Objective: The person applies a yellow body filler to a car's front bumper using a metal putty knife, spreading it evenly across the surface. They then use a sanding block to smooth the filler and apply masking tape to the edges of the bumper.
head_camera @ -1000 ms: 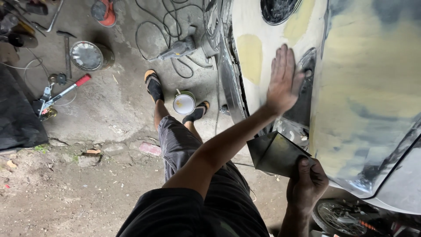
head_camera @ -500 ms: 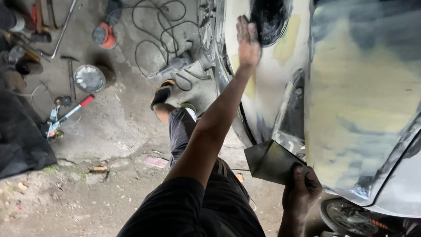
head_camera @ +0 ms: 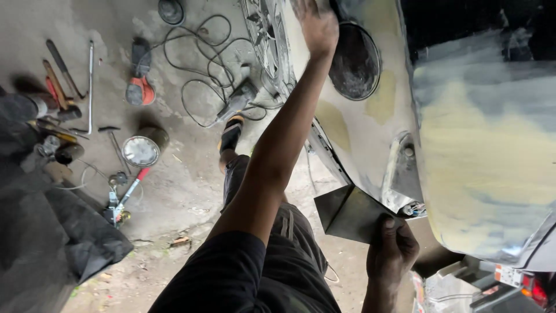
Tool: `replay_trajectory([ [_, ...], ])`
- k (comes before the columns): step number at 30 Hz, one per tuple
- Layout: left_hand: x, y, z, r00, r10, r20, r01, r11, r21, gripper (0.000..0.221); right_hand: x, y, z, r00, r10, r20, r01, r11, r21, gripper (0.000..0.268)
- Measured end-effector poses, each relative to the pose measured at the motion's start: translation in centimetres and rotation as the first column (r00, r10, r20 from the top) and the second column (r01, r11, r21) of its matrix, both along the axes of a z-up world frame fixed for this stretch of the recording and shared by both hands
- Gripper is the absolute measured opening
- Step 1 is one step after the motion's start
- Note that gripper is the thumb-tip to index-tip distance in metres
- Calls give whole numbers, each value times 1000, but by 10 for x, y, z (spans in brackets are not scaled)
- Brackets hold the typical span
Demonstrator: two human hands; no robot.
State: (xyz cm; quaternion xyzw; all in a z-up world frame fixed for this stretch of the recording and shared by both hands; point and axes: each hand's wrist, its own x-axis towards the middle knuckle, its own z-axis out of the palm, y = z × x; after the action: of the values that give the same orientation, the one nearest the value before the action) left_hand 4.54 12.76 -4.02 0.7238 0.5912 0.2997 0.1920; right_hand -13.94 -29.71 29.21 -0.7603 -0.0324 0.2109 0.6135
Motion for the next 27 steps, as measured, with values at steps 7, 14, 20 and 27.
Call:
replay_trajectory([
  [7,31,28,-73,764,22,645,86,987,-135,29,-11,34,11,999,-44,13,45,999,-20,19],
  [14,-11,65,-71,718,158,678,52,959,-279,64,-12,27,10,997,-76,14,76,997,-20,24],
  [20,-28,35,47,641,148,753,64,968,-245,83,-16,32,15,990,-138,-28,139,990,33,20],
  [27,-38,-15,153,672,-55,738,197,974,-107,74,-25,50,37,991,-133,-11,133,989,70,19],
])
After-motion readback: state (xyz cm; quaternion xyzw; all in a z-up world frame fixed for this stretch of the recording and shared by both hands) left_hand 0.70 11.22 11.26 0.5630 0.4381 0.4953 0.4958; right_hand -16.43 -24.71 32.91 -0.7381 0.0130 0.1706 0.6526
